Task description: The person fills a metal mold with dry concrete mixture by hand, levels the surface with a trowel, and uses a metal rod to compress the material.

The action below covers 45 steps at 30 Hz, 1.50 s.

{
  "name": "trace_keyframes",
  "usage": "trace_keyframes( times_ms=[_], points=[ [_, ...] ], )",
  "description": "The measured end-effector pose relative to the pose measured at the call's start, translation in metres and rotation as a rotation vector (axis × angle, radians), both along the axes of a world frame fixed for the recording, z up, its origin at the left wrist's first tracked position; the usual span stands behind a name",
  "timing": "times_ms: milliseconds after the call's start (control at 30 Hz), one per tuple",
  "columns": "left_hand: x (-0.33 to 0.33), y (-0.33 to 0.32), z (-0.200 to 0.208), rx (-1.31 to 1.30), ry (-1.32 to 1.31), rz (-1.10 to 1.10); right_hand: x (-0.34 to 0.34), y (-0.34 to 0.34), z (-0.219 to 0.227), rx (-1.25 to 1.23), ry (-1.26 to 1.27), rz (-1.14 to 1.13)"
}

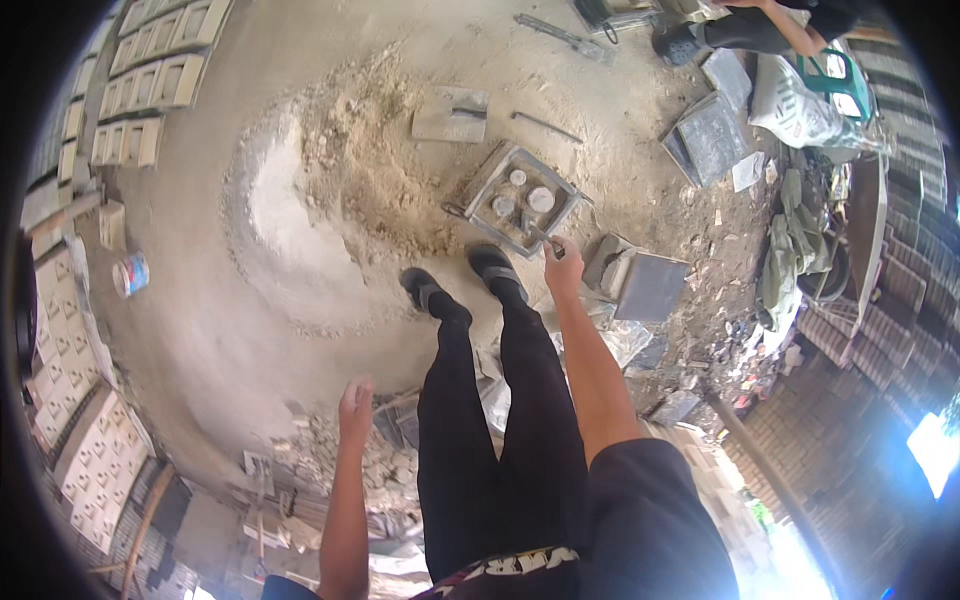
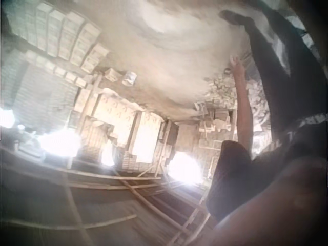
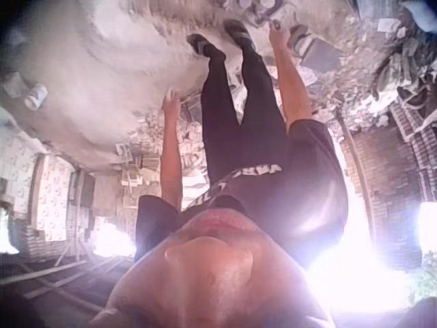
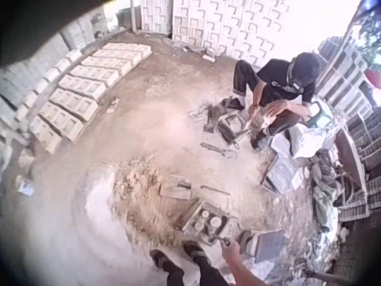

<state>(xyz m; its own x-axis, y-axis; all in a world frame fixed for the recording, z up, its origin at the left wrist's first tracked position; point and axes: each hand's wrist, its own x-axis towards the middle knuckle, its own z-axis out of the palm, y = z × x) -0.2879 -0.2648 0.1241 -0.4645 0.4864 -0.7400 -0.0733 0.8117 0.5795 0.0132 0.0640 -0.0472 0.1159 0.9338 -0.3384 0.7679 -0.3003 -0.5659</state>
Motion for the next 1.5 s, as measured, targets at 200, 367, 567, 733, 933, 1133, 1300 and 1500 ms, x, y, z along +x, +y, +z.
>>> trace_keyframes(
  times_ms=[200,367,567,733,933,1133,1300,1500],
  points=[
    [-0.051,0.118,-0.066,0.057,0.270,-0.509,-0.008,-0.003,-0.007,0.063,0.062,0.103],
    [-0.035,0.227,-0.109,0.190,0.241,-0.619,-0.019,0.005,-0.022,0.292,0.178,0.256],
    [0.024,0.313,-0.260,0.364,0.337,-0.813,-0.014,0.020,-0.076,0.229,0.480,0.411],
    [0.050,0.359,-0.373,0.565,0.428,-0.942,-0.021,0.034,-0.113,0.301,0.618,0.418],
    [0.080,0.343,-0.454,0.691,0.335,-0.720,-0.034,0.054,-0.118,0.277,0.832,0.219],
    [0.073,0.342,-0.451,0.683,0.187,-0.747,-0.025,0.051,-0.126,0.351,0.689,0.308],
    [0.069,0.346,-0.448,0.787,0.235,-0.815,-0.039,0.058,-0.098,0.300,0.850,0.191],
    [0.072,0.347,-0.448,0.788,0.307,-0.861,-0.040,0.063,-0.094,0.322,0.848,0.262]
  ],
)
